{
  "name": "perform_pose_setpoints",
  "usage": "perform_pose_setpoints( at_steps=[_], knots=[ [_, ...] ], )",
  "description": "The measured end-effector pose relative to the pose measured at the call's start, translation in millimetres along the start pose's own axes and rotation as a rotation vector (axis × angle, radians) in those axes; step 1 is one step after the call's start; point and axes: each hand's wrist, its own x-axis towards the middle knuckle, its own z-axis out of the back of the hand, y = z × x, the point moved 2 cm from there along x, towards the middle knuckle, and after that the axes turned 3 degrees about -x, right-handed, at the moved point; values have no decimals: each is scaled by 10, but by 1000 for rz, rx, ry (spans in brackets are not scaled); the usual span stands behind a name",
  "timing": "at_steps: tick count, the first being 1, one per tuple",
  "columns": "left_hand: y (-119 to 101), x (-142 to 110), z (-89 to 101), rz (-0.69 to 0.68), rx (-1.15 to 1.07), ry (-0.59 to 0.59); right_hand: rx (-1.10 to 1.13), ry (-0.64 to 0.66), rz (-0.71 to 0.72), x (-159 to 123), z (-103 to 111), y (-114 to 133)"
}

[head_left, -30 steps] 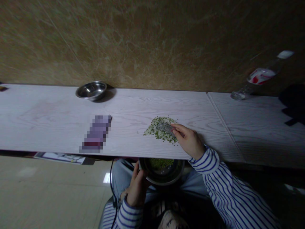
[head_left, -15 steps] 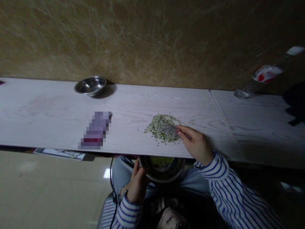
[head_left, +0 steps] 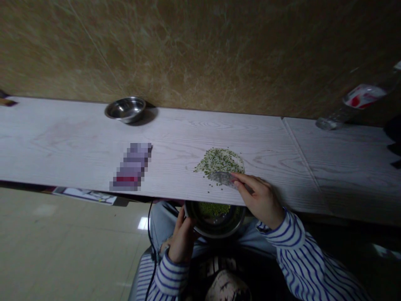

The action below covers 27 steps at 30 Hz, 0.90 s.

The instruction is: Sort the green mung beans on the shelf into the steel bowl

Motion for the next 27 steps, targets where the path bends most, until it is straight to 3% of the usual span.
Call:
perform_pose_setpoints(
  at_steps=[11,20,27],
  knots=[
    [10,18,-5,-25,-10,-2,4,-19,-40,-195,116,-244],
    [-27,-26,-51,-36,3,-1,32,-4,-29,-156,99,-97],
    [-27,-14,-29,-31,3,-8,43,-5,-59,-196,101,-120]
  ],
)
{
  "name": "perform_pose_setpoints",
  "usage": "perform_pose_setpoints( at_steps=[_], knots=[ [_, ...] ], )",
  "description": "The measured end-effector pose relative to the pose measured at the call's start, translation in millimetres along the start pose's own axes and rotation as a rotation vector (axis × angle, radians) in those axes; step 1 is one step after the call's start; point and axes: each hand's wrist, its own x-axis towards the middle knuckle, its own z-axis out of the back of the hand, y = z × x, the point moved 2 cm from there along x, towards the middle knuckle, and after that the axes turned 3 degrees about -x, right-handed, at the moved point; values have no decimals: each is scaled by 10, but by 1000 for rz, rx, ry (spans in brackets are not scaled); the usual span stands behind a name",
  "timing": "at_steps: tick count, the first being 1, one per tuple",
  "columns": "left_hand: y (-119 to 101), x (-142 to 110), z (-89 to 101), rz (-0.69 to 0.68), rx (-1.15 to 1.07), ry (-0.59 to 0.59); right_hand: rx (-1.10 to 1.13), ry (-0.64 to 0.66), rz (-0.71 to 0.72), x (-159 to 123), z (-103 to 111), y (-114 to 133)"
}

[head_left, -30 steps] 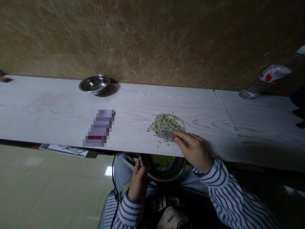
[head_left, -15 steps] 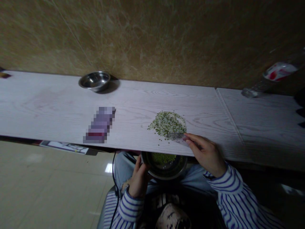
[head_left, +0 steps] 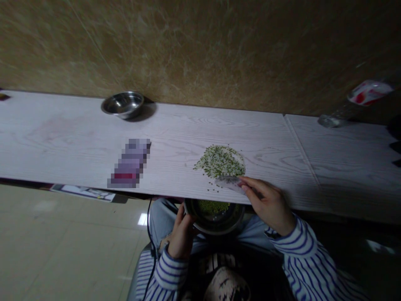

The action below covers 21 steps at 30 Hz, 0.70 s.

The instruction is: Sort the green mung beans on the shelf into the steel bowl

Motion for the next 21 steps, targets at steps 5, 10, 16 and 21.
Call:
perform_pose_setpoints(
  at_steps=[5,10,16,21],
  knots=[
    [13,21,19,9,7,-8,-20,-9,-20,-66,22,-57],
    [36,50,38,15,10,-4,-39,1,-38,-126,73,-73],
    [50,71,51,22,14,-14,-32,-2,-56,-155,94,-51],
    [21,46,24,26,13,-11,-29,2,-42,-183,97,-47]
  ],
)
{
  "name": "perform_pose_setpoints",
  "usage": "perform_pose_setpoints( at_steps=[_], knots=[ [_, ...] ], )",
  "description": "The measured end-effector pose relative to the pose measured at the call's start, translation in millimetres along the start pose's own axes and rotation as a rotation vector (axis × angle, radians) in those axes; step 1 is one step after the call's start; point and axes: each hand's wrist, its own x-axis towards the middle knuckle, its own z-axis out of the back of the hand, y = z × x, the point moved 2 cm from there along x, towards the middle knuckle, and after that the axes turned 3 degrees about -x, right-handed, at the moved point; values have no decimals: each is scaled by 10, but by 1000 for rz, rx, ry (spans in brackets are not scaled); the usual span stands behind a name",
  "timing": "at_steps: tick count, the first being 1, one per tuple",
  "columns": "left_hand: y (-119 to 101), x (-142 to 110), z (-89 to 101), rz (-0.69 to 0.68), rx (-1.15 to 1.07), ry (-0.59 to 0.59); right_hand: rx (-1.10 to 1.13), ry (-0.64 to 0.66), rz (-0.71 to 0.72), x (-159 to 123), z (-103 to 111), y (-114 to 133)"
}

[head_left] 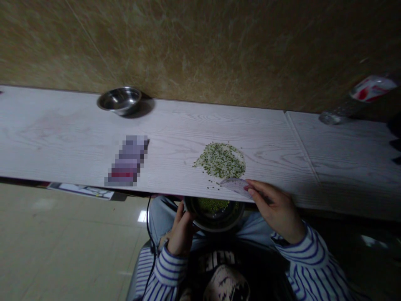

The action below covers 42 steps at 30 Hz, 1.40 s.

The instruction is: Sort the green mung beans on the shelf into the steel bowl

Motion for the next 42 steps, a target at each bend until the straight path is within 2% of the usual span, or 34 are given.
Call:
perform_pose_setpoints(
  at_steps=[10,20,32,42],
  knots=[
    [-35,-41,-39,-9,-13,0,-2,17,24,-10,-19,46],
    [-55,-59,-32,14,-30,76,-9,14,16,-32,-3,23],
    [-53,-31,-28,-11,-29,31,-5,-40,-21,1,-27,17],
    [-77,-40,-6,-23,-37,27,23,-15,-6,24,-78,73]
  ],
)
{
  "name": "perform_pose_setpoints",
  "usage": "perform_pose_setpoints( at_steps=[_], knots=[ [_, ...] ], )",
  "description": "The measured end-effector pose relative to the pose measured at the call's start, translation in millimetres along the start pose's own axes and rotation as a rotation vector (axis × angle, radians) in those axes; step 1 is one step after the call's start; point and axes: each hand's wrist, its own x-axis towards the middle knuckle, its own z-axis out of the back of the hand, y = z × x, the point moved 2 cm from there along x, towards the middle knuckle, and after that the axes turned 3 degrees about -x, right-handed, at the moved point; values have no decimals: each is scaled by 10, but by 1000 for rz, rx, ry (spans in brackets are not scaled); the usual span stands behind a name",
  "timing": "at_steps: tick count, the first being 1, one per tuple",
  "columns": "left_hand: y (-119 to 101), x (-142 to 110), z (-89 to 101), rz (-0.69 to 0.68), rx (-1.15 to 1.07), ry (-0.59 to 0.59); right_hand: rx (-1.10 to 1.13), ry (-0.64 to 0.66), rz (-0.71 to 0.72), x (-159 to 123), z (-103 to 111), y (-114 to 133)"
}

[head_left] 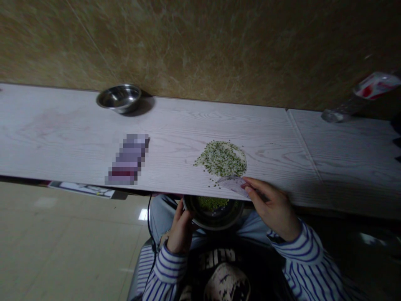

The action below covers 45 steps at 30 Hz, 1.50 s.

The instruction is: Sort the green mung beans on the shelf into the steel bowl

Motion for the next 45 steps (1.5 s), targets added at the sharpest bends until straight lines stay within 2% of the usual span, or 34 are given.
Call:
perform_pose_setpoints(
  at_steps=[17,24,32,41,45],
  knots=[
    [-22,19,40,2,-12,32,14,5,-72,53,-107,34],
    [-54,25,44,-6,-3,24,-30,-65,-139,148,-63,-38],
    [-28,31,62,-25,-16,8,20,-1,-105,141,-148,105],
    [-33,65,77,-16,6,8,-60,-76,-144,229,-31,-40],
    [-45,61,76,-14,27,12,-23,-69,-89,357,-121,20]
  ],
)
